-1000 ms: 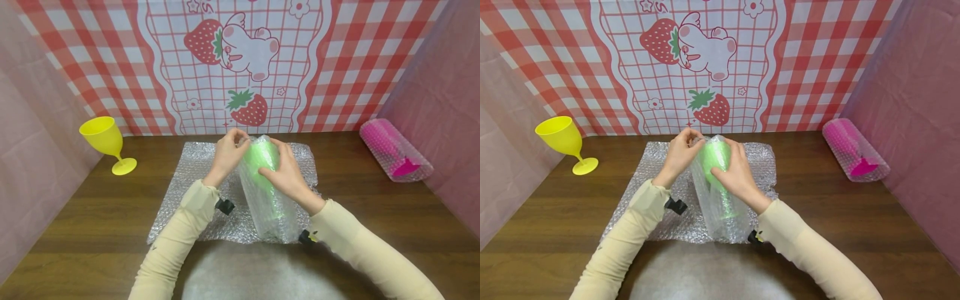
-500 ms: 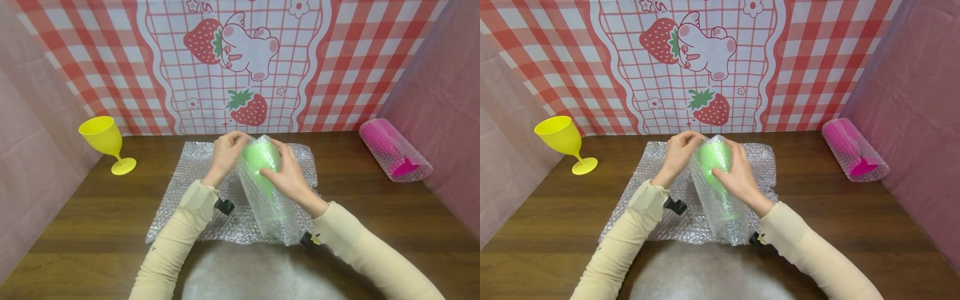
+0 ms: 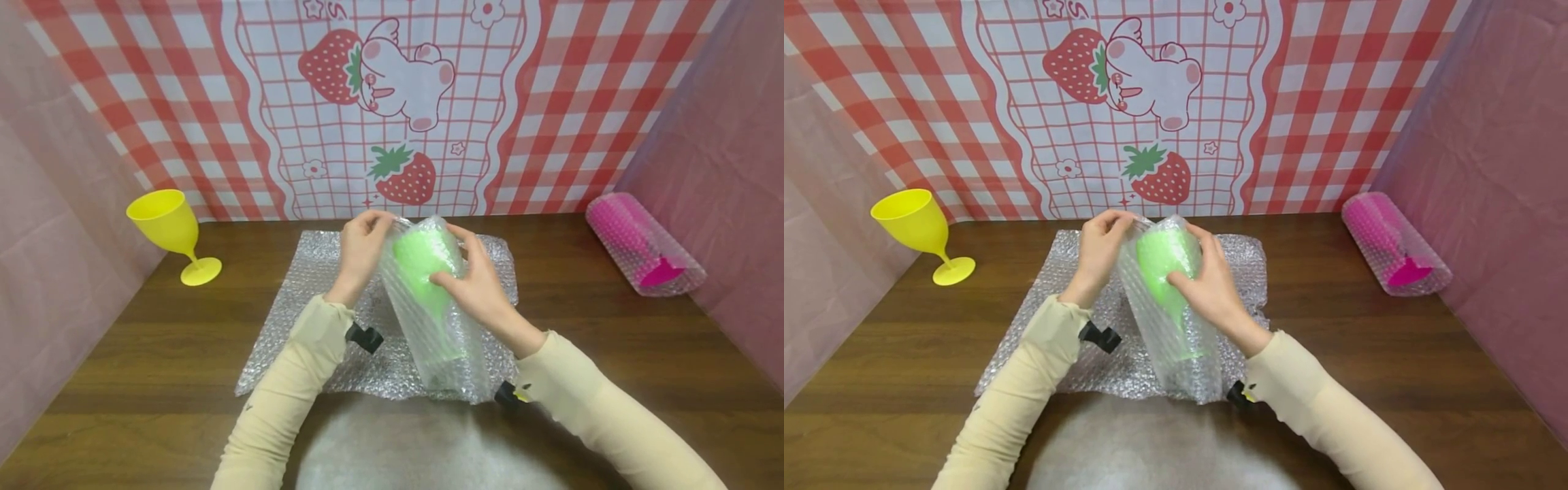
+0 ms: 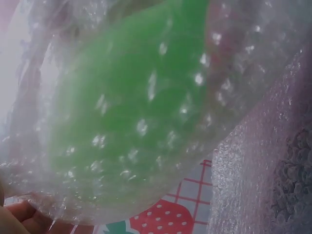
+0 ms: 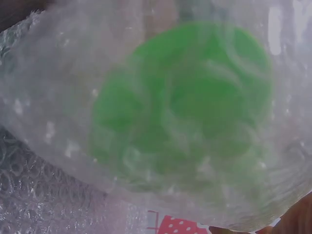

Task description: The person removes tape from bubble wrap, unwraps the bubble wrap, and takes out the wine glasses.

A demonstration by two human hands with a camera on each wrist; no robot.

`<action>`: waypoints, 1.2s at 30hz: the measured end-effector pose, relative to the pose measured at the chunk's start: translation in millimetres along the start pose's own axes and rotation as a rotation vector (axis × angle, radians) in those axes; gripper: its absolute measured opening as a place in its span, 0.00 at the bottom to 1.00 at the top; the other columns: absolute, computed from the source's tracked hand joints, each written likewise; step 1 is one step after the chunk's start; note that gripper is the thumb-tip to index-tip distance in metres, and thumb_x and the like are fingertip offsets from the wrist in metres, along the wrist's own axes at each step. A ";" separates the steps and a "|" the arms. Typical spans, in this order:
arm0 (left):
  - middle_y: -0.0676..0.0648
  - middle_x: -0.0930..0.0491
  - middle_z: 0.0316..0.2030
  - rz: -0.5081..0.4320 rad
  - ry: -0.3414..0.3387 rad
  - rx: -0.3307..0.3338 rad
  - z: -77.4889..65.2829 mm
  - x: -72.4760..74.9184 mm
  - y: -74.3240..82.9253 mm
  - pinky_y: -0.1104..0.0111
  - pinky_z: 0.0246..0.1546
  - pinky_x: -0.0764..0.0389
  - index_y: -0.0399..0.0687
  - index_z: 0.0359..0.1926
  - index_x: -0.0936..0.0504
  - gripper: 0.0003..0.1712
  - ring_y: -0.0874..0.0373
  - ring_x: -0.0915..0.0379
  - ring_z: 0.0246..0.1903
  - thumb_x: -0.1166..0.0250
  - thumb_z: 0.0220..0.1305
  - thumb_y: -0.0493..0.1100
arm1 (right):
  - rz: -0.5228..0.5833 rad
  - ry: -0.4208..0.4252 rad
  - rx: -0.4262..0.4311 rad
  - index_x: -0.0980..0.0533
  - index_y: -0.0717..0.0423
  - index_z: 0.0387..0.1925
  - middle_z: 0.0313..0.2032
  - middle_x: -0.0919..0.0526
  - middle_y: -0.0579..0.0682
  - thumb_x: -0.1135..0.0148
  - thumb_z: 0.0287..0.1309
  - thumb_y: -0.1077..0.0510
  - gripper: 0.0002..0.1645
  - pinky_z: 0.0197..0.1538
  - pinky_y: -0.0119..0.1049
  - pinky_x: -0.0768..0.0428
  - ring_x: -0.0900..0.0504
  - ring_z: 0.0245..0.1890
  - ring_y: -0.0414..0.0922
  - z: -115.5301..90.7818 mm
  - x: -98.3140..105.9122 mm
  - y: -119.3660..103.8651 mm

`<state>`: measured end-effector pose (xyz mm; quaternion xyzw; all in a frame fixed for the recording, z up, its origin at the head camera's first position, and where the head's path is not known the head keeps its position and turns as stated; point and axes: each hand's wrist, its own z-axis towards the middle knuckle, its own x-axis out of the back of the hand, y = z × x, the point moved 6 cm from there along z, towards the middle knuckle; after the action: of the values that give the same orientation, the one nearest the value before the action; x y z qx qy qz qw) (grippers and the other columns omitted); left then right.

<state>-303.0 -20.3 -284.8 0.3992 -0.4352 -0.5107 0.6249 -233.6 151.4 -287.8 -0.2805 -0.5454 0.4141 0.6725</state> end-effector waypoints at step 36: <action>0.44 0.22 0.33 -0.230 0.066 0.200 5.7 9.1 -20.4 0.67 0.39 0.22 0.35 0.42 0.22 0.12 0.58 0.27 0.31 0.47 0.64 0.39 | 0.341 -0.082 -0.106 0.46 0.52 0.65 0.62 0.41 0.52 0.48 0.53 0.64 0.37 0.29 0.42 0.19 0.24 0.35 0.45 3.1 1.9 16.3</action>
<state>-313.4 -32.9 -301.1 0.5233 -0.4143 -0.5196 0.5334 -240.6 161.0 -299.5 -0.3867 -0.5381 0.5040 0.5540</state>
